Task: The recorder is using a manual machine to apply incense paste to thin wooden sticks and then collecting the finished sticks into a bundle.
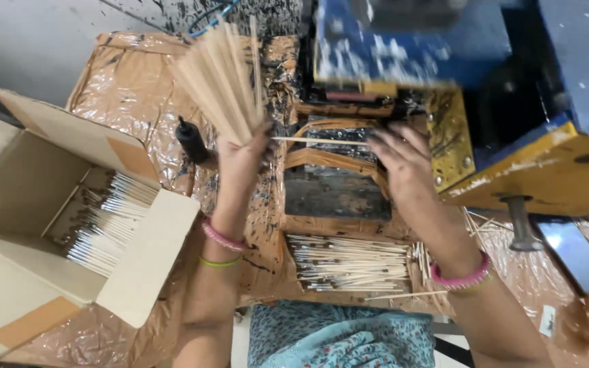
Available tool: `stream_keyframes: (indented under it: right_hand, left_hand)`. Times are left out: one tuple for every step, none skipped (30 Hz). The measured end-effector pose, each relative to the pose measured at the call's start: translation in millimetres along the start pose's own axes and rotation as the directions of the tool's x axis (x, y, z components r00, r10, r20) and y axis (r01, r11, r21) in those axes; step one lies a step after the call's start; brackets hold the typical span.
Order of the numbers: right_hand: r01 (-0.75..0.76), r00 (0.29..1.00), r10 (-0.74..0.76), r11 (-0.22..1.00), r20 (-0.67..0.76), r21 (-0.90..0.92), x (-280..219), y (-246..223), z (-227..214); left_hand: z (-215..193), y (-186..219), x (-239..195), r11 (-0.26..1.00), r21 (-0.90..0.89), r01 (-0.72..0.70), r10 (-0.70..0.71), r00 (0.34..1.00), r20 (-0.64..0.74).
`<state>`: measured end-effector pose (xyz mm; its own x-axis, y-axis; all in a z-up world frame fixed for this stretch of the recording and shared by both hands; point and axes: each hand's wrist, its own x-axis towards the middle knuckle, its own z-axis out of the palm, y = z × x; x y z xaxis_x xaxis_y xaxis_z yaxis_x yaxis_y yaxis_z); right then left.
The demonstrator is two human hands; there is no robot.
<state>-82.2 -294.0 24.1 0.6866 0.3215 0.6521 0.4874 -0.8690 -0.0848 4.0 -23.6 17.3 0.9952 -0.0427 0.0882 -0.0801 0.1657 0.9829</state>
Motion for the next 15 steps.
stream_keyframes:
  right_hand:
    - [0.003, 1.0, -0.003, 1.0, -0.003, 0.001, -8.6, 4.7, 7.1]
    - [-0.027, 0.996, 0.03, 0.999, -0.08, 0.037, -19.7, 9.5, 13.0]
    - [-0.054, 0.986, 0.065, 0.996, -0.156, 0.076, -31.5, 14.6, 19.2]
    - [-0.058, 0.986, 0.069, 0.995, -0.149, 0.079, -28.9, -1.3, 7.2]
    - [-0.16, 0.986, 0.161, 0.987, -0.052, 0.018, -26.6, -17.1, -5.6]
    - [-0.251, 0.967, 0.252, 0.967, 0.03, -0.056, -21.8, -30.8, -19.2]
    - [-0.252, 0.967, 0.254, 0.966, 0.028, -0.056, -17.8, -33.4, -21.0]
    - [-0.388, 0.874, 0.419, 0.907, 0.245, -0.165, -13.3, -36.6, -22.6]
    - [-0.482, 0.705, 0.568, 0.823, 0.425, -0.301, -9.4, -40.0, -24.6]
    - [-0.485, 0.705, 0.57, 0.822, 0.422, -0.299, -10.2, -32.9, -18.8]
    - [-0.424, 0.839, 0.457, 0.889, 0.297, -0.17, -11.6, -25.4, -13.2]
    - [-0.335, 0.93, 0.339, 0.941, 0.144, -0.055, -14.3, -18.1, -8.1]
    - [-0.34, 0.928, 0.345, 0.939, 0.142, -0.055, -13.9, -13.7, -6.1]
    - [-0.241, 0.97, 0.241, 0.97, 0.031, 0.018, -16.4, -9.2, -5.0]
    - [-0.13, 0.987, 0.137, 0.989, -0.087, 0.077, -19.3, -4.3, -3.8]
  left_hand:
    - [2.5, -2.1, 5.0, 1.0, 0.001, -0.004, 0.004, 1.0, -0.002]
    - [6.4, -6.2, 8.1, 0.998, -0.059, 0.024, -0.022, 0.999, 0.026]
    - [10.4, -10.9, 10.9, 0.992, -0.117, 0.053, -0.047, 0.997, 0.056]
    - [7.3, -18.1, 12.2, 0.991, -0.117, 0.061, -0.055, 0.997, 0.055]
    - [4.9, -25.2, 12.7, 0.98, -0.18, 0.089, -0.073, 0.993, 0.092]
    - [4.3, -29.6, 16.3, 0.964, -0.241, 0.111, -0.08, 0.988, 0.133]
    - [5.3, -29.7, 17.1, 0.965, -0.24, 0.11, -0.079, 0.988, 0.135]
    - [5.6, -29.3, 18.2, 0.961, -0.25, 0.115, -0.081, 0.986, 0.144]
    - [6.1, -28.8, 18.6, 0.958, -0.26, 0.121, -0.082, 0.985, 0.153]
    - [5.0, -30.5, 17.9, 0.959, -0.256, 0.12, -0.082, 0.984, 0.156]
    - [4.4, -32.6, 16.9, 0.961, -0.259, 0.098, -0.06, 0.987, 0.152]
    - [4.3, -35.4, 15.1, 0.962, -0.263, 0.08, -0.041, 0.988, 0.149]
    - [1.3, -37.0, 11.7, 0.962, -0.259, 0.083, -0.043, 0.987, 0.154]
    - [-0.2, -40.3, 7.0, 0.989, -0.148, 0.001, 0.013, 0.995, 0.097]
    - [-1.4, -44.0, 2.4, 0.997, -0.03, -0.075, 0.077, 0.996, 0.047]
